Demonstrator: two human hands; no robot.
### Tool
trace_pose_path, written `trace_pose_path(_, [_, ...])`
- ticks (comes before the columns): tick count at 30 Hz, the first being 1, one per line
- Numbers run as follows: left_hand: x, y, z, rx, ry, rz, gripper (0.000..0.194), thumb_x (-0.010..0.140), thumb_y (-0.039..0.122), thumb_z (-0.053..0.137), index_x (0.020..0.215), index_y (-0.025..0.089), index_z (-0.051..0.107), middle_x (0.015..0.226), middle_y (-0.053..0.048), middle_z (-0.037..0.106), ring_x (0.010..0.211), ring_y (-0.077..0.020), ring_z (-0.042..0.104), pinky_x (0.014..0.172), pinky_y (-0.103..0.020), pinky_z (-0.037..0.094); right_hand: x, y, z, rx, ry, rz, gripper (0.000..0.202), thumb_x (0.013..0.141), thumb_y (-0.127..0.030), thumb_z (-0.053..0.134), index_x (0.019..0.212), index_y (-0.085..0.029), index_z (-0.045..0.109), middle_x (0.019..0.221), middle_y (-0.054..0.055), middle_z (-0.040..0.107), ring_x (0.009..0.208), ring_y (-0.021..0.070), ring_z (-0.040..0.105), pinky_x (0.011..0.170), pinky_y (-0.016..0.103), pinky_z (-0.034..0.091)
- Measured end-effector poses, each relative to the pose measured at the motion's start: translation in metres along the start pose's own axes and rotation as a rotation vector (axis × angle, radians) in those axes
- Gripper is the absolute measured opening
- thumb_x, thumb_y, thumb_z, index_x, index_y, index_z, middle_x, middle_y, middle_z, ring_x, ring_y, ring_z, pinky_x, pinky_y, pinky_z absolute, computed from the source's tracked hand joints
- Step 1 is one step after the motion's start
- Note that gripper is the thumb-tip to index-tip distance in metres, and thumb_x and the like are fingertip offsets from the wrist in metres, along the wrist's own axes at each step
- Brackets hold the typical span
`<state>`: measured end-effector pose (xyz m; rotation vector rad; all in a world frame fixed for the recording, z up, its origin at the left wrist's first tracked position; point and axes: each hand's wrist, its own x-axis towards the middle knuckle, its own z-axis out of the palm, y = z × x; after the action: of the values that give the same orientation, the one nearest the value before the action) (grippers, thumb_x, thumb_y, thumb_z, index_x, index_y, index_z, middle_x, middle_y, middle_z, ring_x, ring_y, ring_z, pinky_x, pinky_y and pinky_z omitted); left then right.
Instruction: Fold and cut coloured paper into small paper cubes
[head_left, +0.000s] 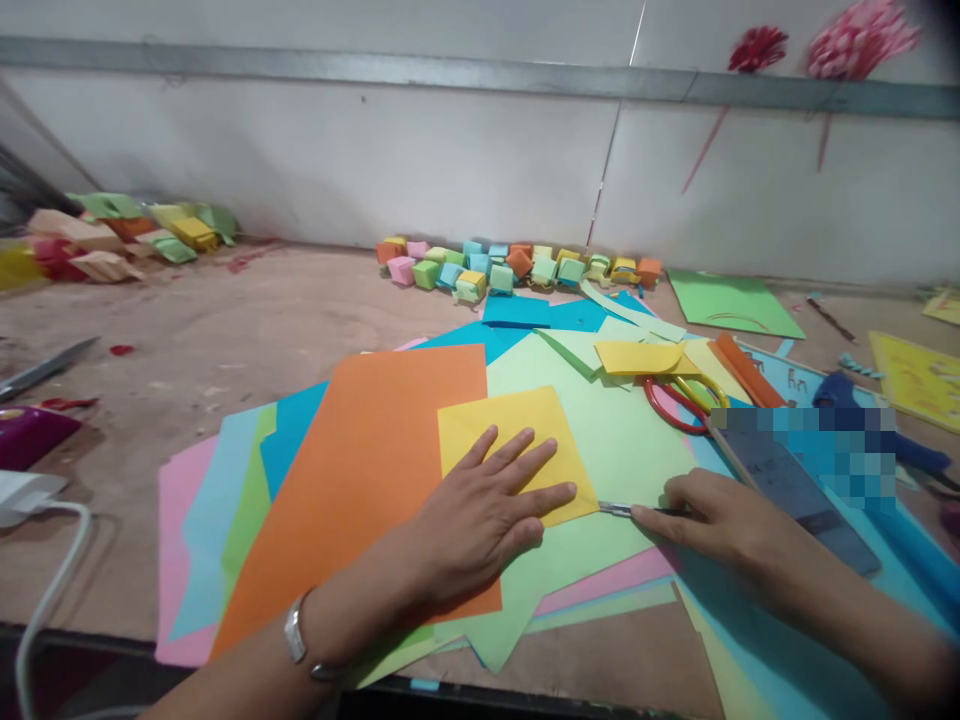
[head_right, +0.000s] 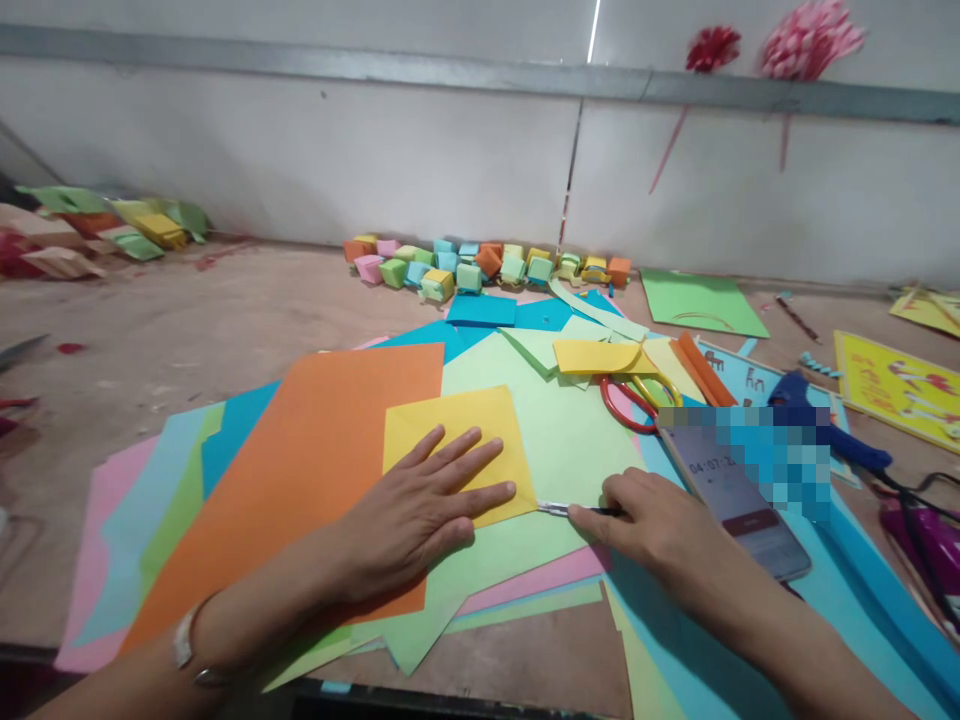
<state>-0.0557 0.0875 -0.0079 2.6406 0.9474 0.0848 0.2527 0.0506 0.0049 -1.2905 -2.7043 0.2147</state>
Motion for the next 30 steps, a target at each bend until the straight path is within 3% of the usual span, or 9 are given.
trace_pose_path(6, [-0.001, 0.0, 0.001, 0.015, 0.004, 0.0, 0.043, 0.103, 0.042, 0.029, 0.145, 0.046, 0.036, 0.161, 0.003, 0.018, 0.149, -0.027, 0.014, 0.119, -0.054, 0.007, -0.009, -0.001, 0.002, -0.054, 0.131, -0.109, 0.039, 0.101, -0.026, 0.034, 0.125, -0.032, 0.063, 0.076, 0.005, 0.059, 0.064, 0.0162, 0.051, 0.056, 0.027, 0.036])
trace_pose_path(14, [0.026, 0.026, -0.013, 0.096, -0.04, -0.106, 0.041, 0.1, 0.043, 0.039, 0.139, 0.04, 0.048, 0.155, -0.004, 0.037, 0.143, -0.0392, 0.027, 0.111, -0.067, 0.015, -0.002, 0.007, -0.001, -0.15, 0.122, -0.097, 0.046, 0.096, -0.013, 0.034, 0.126, -0.03, 0.064, 0.074, 0.005, 0.058, 0.062, 0.0158, 0.051, 0.055, 0.026, 0.037])
trace_pose_path(17, [0.034, 0.025, -0.016, 0.121, -0.04, -0.077, 0.039, 0.099, 0.04, 0.041, 0.137, 0.042, 0.05, 0.151, -0.005, 0.043, 0.136, -0.0378, 0.037, 0.108, -0.068, 0.02, -0.004, 0.012, -0.001, -0.186, 0.143, -0.113, 0.049, 0.094, -0.009, 0.032, 0.126, -0.028, 0.064, 0.076, 0.006, 0.059, 0.063, 0.0158, 0.051, 0.055, 0.025, 0.037])
trace_pose_path(19, [0.032, 0.019, -0.013, 0.115, -0.029, -0.041, 0.041, 0.099, 0.039, 0.039, 0.14, 0.043, 0.046, 0.153, -0.004, 0.04, 0.139, -0.0346, 0.035, 0.111, -0.066, 0.017, -0.007, 0.014, -0.001, -0.191, 0.137, -0.114, 0.048, 0.095, -0.009, 0.033, 0.125, -0.027, 0.065, 0.078, 0.007, 0.06, 0.064, 0.0164, 0.052, 0.056, 0.026, 0.038])
trace_pose_path(24, [0.024, 0.005, 0.0, 0.063, 0.002, -0.038, 0.045, 0.102, 0.043, 0.031, 0.146, 0.043, 0.035, 0.161, 0.001, 0.023, 0.149, -0.0299, 0.014, 0.116, -0.061, 0.006, -0.013, 0.014, 0.004, -0.159, 0.136, -0.088, 0.045, 0.098, -0.014, 0.033, 0.128, -0.03, 0.062, 0.081, 0.007, 0.058, 0.069, 0.0177, 0.051, 0.06, 0.028, 0.039])
trace_pose_path(30, [0.025, 0.006, 0.004, 0.067, 0.017, -0.042, 0.045, 0.101, 0.044, 0.033, 0.145, 0.045, 0.035, 0.161, 0.004, 0.021, 0.149, -0.0296, 0.014, 0.116, -0.061, 0.006, -0.007, 0.001, 0.008, -0.101, 0.113, -0.06, 0.037, 0.1, -0.025, 0.037, 0.123, -0.03, 0.065, 0.08, 0.005, 0.058, 0.071, 0.0174, 0.05, 0.062, 0.029, 0.039])
